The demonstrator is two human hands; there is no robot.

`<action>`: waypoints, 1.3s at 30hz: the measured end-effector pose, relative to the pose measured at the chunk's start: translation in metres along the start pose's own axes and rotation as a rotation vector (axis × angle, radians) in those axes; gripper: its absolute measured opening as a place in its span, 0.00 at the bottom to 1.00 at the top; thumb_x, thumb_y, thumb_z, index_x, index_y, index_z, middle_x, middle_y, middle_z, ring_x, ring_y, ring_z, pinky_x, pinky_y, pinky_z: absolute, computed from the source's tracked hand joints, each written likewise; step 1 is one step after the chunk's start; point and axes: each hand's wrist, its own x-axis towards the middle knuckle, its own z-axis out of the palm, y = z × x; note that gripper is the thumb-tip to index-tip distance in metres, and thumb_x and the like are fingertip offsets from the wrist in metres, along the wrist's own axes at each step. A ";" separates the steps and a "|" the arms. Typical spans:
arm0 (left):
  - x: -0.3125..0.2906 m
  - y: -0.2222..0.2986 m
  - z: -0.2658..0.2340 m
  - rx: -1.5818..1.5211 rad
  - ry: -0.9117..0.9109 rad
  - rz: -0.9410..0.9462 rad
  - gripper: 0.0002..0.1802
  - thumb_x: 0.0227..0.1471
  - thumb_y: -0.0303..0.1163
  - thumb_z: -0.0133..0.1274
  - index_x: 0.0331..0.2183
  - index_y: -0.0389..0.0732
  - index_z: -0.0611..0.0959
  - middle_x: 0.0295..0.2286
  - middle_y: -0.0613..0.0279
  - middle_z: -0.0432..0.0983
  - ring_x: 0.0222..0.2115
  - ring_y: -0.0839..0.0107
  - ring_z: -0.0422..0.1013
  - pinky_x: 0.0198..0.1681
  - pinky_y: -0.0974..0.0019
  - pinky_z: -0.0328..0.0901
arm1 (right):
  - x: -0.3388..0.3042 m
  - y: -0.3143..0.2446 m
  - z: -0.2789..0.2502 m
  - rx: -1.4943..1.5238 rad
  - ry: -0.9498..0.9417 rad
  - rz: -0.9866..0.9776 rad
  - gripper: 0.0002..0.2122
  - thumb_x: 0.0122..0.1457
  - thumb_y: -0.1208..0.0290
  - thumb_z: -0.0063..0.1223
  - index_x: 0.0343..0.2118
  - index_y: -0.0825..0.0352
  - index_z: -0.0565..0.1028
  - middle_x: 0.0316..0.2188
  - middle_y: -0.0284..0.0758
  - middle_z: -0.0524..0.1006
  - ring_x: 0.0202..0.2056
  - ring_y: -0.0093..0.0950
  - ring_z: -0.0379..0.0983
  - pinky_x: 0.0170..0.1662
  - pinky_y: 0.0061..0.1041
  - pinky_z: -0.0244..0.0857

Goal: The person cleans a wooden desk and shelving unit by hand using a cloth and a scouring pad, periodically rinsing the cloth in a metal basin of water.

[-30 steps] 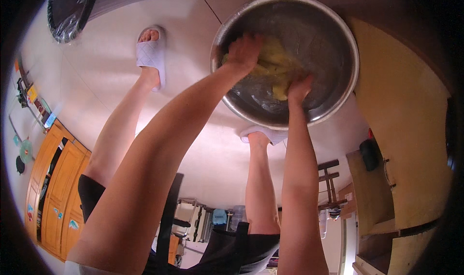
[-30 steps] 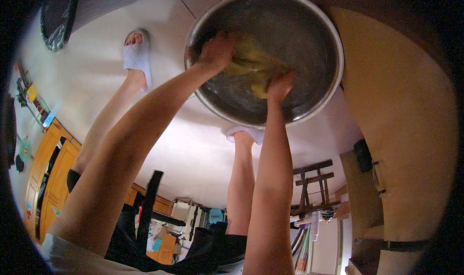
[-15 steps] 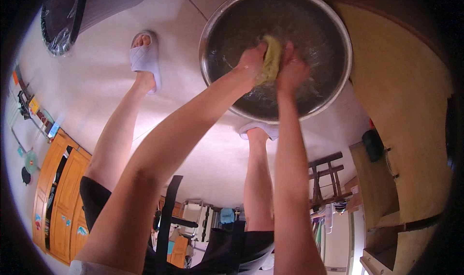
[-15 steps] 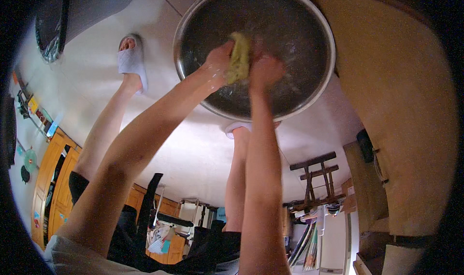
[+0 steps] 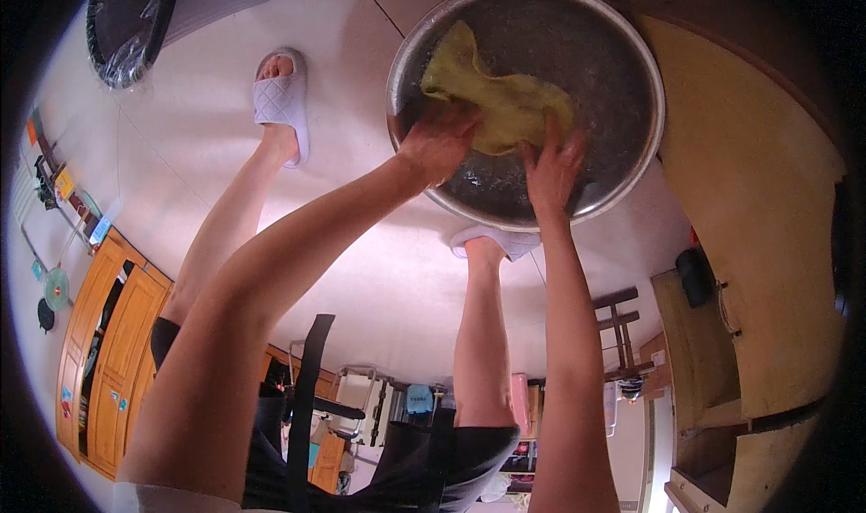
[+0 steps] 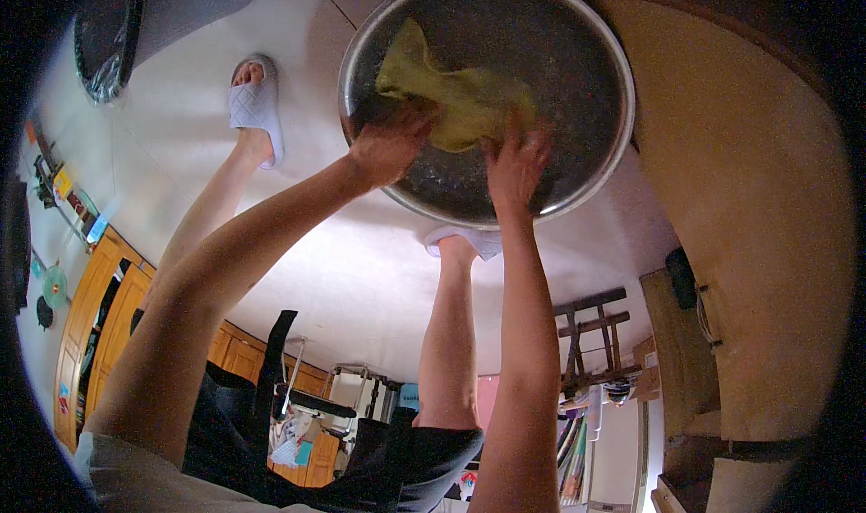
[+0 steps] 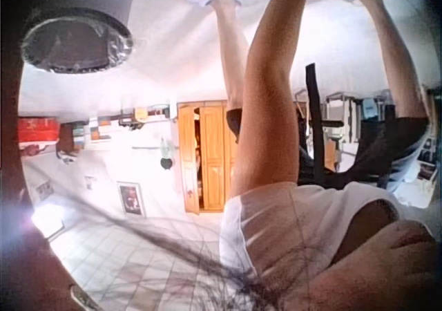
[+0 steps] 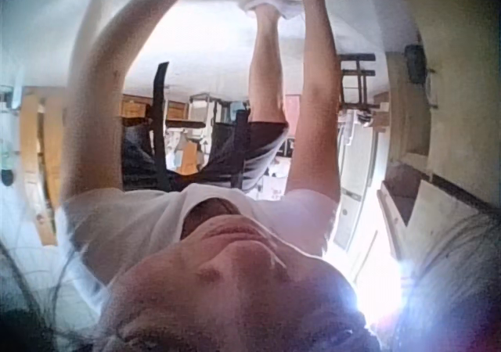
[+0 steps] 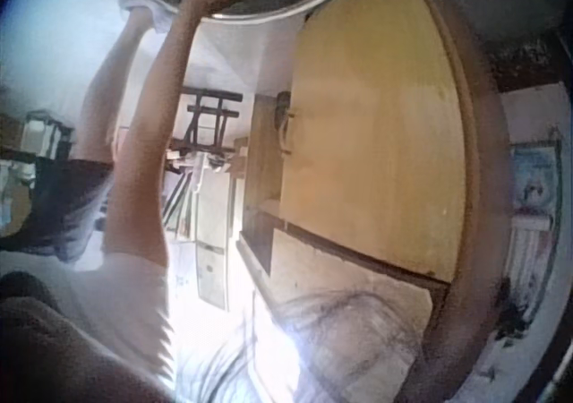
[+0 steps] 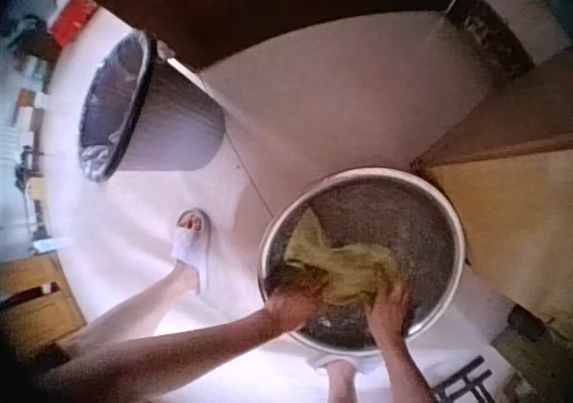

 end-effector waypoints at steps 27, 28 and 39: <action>0.040 0.028 -0.109 -1.533 -0.587 -0.510 0.27 0.44 0.45 0.55 0.41 0.35 0.73 0.35 0.56 0.73 0.38 0.66 0.69 0.43 0.68 0.62 | 0.009 -0.043 -0.120 0.130 -0.410 -0.107 0.25 0.38 0.84 0.54 0.45 0.63 0.69 0.49 0.36 0.61 0.49 0.39 0.59 0.52 0.30 0.57; 0.038 0.036 -0.105 -1.397 -0.332 -0.476 0.24 0.46 0.42 0.55 0.41 0.35 0.74 0.34 0.57 0.74 0.37 0.66 0.69 0.42 0.69 0.63 | 0.010 -0.046 -0.121 0.293 -0.566 0.108 0.25 0.40 0.84 0.52 0.46 0.64 0.67 0.50 0.36 0.61 0.50 0.38 0.59 0.52 0.30 0.57; 0.042 0.034 -0.079 -2.200 -0.502 -0.882 0.17 0.45 0.35 0.56 0.37 0.37 0.75 0.31 0.60 0.75 0.30 0.71 0.72 0.36 0.67 0.67 | -0.028 -0.046 -0.109 0.808 -0.500 0.334 0.24 0.63 0.57 0.27 0.56 0.69 0.57 0.54 0.41 0.59 0.54 0.36 0.56 0.55 0.32 0.53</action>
